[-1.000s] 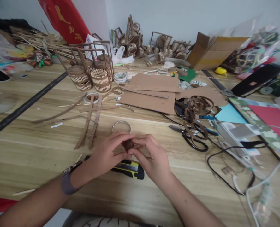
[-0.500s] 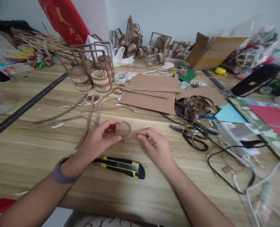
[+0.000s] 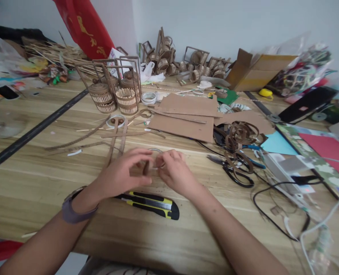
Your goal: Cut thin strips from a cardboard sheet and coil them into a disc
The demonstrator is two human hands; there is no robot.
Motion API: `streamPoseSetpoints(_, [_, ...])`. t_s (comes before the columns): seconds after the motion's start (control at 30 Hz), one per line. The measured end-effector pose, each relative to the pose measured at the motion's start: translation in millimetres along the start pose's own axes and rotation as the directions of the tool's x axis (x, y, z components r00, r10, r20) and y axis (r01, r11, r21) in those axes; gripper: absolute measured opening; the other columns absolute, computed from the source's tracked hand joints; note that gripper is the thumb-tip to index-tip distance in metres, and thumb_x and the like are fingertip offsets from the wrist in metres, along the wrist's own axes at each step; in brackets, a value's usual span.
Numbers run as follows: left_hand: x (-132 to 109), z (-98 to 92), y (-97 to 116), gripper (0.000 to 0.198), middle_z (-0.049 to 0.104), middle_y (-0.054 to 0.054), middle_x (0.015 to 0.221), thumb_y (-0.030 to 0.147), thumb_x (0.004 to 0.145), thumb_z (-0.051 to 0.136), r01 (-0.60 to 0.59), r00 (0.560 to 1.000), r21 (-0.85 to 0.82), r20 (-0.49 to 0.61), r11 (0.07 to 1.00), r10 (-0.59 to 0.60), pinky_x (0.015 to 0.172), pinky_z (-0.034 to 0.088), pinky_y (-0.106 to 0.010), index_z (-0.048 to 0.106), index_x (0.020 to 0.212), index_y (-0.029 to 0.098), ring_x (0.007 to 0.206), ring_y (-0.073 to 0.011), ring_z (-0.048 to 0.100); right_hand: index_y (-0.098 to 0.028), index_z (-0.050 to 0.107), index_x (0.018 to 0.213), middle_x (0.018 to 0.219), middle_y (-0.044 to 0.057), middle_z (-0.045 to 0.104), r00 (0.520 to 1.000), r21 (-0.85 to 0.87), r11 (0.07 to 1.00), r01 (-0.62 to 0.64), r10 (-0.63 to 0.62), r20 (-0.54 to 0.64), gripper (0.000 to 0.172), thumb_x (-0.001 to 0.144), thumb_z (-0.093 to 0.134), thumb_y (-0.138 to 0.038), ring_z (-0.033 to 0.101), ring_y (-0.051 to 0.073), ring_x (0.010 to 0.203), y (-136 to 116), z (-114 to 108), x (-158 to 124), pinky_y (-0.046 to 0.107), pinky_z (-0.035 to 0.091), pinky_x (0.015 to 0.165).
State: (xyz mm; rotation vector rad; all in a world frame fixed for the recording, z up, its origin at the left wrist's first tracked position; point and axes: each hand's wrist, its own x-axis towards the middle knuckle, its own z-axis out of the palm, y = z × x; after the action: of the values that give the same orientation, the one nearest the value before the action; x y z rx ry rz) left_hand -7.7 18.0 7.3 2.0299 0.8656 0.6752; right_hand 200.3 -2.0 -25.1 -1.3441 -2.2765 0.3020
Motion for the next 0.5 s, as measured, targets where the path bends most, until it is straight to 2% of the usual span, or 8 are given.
streamPoseSetpoints(0.07, [-1.1,1.0,3.1,0.031,0.063,-0.011,0.129,0.036,0.071,0.084,-0.102,0.973,0.106,0.216,0.989,0.077,0.103,0.045,-0.041,0.071,0.091,0.018,0.122,-0.0307,0.056,-0.023,0.054,0.095,0.092,0.005,0.064,0.998,0.063,0.998,0.01,-0.006,-0.067,0.015,0.085,0.057,-0.012,0.059,0.023,0.093,-2.3,-11.3,-10.2,0.04,0.046,0.084])
streamPoseSetpoints(0.13, [-1.5,5.0,4.2,0.032,0.067,-0.01,0.116,0.039,0.072,0.083,-0.115,0.936,0.167,0.348,0.979,0.05,0.095,0.05,-0.039,0.072,0.092,0.017,0.109,-0.0284,0.063,-0.025,0.055,0.096,0.093,0.004,0.064,0.993,0.114,0.993,0.043,-0.029,-0.119,0.014,0.087,0.057,-0.013,0.06,0.023,0.095,-3.8,-17.9,-20.0,0.039,0.048,0.084])
streamPoseSetpoints(0.23, [-1.5,11.5,3.6,0.037,0.069,-0.009,0.11,0.039,0.074,0.082,-0.108,0.939,0.179,0.34,0.978,0.041,0.093,0.05,-0.036,0.072,0.102,0.017,0.104,-0.0258,0.065,-0.026,0.055,0.106,0.107,0.006,0.065,0.971,0.152,0.988,0.028,0.009,-0.24,0.021,0.088,0.062,-0.02,0.06,0.024,0.106,-2.0,-17.5,-29.9,0.042,0.049,0.09])
streamPoseSetpoints(0.33, [-1.3,14.5,2.1,0.038,0.068,-0.009,0.118,0.038,0.075,0.082,-0.146,0.951,0.133,0.293,0.98,0.101,0.099,0.049,-0.036,0.071,0.105,0.018,0.112,-0.0257,0.063,-0.026,0.052,0.118,0.118,0.009,0.066,0.935,0.191,0.975,-0.115,0.171,-0.311,0.039,0.084,0.07,-0.032,0.062,0.026,0.111,3.2,-12.2,-34.0,0.046,0.05,0.093])
streamPoseSetpoints(0.4, [-1.4,15.4,1.5,0.039,0.068,-0.01,0.119,0.038,0.075,0.082,-0.14,0.954,0.126,0.282,0.982,0.1,0.099,0.049,-0.036,0.071,0.106,0.018,0.112,-0.0261,0.063,-0.026,0.052,0.117,0.114,0.008,0.068,0.92,0.231,0.957,-0.174,0.242,-0.31,0.04,0.083,0.071,-0.035,0.064,0.026,0.108,5.8,-9.5,-35.3,0.046,0.052,0.092])
streamPoseSetpoints(0.5, [-1.3,17.1,0.9,0.041,0.068,-0.01,0.12,0.037,0.073,0.083,-0.122,0.96,0.134,0.269,0.983,0.083,0.099,0.05,-0.036,0.071,0.106,0.017,0.113,-0.0264,0.063,-0.026,0.055,0.115,0.105,0.006,0.07,0.895,0.264,0.946,-0.189,0.276,-0.349,0.034,0.084,0.069,-0.032,0.066,0.025,0.102,6.2,-7.1,-37.4,0.046,0.051,0.091])
